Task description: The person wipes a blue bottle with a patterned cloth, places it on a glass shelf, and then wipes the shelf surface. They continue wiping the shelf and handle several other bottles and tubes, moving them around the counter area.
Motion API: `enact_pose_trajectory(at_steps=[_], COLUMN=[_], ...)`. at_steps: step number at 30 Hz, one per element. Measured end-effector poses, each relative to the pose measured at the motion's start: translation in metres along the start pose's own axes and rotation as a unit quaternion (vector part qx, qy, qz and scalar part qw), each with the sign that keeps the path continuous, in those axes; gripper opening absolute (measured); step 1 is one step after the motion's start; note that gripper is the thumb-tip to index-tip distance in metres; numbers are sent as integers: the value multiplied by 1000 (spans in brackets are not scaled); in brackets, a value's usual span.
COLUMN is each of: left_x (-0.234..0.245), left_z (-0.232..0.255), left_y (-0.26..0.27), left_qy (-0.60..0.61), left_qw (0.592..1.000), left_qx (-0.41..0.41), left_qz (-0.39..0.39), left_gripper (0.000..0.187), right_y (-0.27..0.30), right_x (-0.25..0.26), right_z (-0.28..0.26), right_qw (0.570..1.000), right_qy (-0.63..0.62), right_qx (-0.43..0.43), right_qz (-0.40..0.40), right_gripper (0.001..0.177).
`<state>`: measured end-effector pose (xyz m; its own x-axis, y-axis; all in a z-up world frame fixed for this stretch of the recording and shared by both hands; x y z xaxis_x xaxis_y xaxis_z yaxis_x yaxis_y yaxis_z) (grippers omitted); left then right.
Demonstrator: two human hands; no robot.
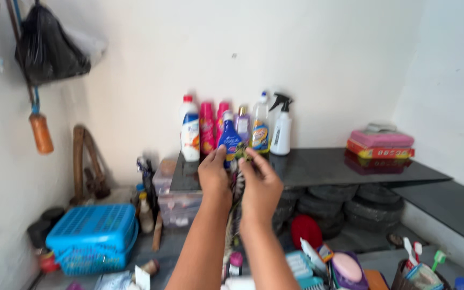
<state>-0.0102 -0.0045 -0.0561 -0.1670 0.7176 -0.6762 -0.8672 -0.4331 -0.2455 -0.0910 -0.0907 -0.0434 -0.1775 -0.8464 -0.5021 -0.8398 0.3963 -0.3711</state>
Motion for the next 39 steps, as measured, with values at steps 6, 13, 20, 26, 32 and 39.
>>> enact_pose_trajectory(at_steps=[6, 13, 20, 26, 32, 39], left_x=[15, 7, 25, 52, 56, 56], left_z=[-6, -5, -18, -22, -14, -17], left_y=[15, 23, 31, 37, 47, 63], left_qy=[-56, -71, -167, -120, -264, -268], left_qw=[997, 989, 983, 991, 964, 960], left_qx=[40, -25, -20, -14, 23, 67], left_qz=[-41, -126, -72, -58, -7, 38], left_gripper=[32, 34, 34, 33, 33, 35], right_y=[10, 14, 37, 42, 47, 45], right_x=[16, 15, 16, 21, 17, 32], right_z=[-7, -16, 0, 19, 16, 20], right_qw=[990, 955, 961, 973, 949, 915], right_qy=[135, 210, 236, 200, 258, 351], right_qx=[24, 207, 142, 115, 178, 190], right_qz=[-42, -37, 7, 0, -14, -53], right_gripper=[29, 27, 26, 21, 29, 31])
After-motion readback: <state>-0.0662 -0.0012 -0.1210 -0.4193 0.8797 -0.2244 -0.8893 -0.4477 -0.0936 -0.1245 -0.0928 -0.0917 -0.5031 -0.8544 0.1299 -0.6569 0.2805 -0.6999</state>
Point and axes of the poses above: each hand's wrist, its own y-axis away from the middle knuckle, its own x-axis out of the back of the hand, z = x × y, the point moved 2 cm from there along -y, towards the middle knuckle, and after that the axes turned 5 degrees about -x, right-handed, at the moved point
